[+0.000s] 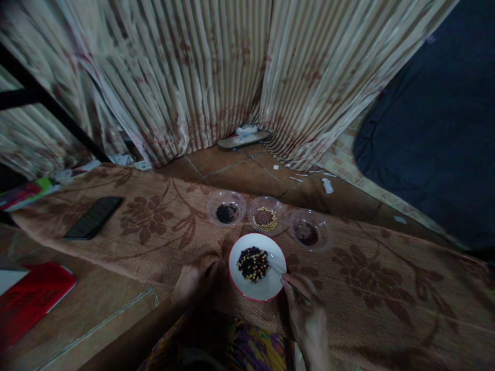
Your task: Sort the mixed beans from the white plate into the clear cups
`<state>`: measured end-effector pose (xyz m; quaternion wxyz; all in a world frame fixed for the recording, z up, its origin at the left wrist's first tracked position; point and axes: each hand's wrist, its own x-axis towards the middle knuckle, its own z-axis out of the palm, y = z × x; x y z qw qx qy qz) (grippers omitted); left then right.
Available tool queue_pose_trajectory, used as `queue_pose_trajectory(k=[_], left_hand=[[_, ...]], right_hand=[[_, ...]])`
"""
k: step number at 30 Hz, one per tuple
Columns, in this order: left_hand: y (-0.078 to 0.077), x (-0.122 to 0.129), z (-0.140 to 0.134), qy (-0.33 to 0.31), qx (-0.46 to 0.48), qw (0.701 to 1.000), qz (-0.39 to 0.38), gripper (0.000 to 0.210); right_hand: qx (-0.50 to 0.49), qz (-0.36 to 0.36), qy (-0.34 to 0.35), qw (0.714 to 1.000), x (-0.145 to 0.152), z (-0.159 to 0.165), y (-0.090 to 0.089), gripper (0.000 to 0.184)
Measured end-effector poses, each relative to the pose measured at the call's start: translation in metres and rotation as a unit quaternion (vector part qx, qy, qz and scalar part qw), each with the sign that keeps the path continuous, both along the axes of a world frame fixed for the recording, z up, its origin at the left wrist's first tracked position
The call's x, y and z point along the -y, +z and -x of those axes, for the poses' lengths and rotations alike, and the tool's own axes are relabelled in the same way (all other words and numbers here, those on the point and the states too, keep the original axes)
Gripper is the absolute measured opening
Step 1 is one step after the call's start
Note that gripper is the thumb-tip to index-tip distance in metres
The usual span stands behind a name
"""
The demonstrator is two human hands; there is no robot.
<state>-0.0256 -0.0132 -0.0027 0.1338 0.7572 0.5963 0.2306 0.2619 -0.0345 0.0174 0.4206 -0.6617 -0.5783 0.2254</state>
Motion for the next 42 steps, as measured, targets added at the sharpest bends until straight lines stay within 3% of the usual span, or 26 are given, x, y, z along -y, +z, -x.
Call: queue_pose_trajectory(k=[10,23,32,37,42], left_hand=[[0.001,0.0,-0.001,0.003,-0.009,1.0,0.012,0.021],[0.003,0.001,0.0,0.008,-0.003,1.0,0.017,0.02],[0.003,0.0,-0.001,0.01,-0.013,1.0,0.023,0.022],[0.001,0.001,0.0,0.01,-0.009,1.0,0.022,0.022],[-0.004,-0.001,0.002,0.005,-0.003,1.0,0.006,0.022]], right_hand=[[-0.002,0.012,0.011,1.0,0.001,0.002,0.002,0.031],[0.01,-0.03,0.02,0.999,-0.002,0.008,0.01,0.031],[0.02,-0.05,0.01,0.999,0.0,0.005,0.003,0.029],[0.031,-0.096,-0.027,0.995,0.0,0.001,0.022,0.026],[0.091,-0.185,-0.111,0.972,-0.03,-0.028,0.046,0.029]])
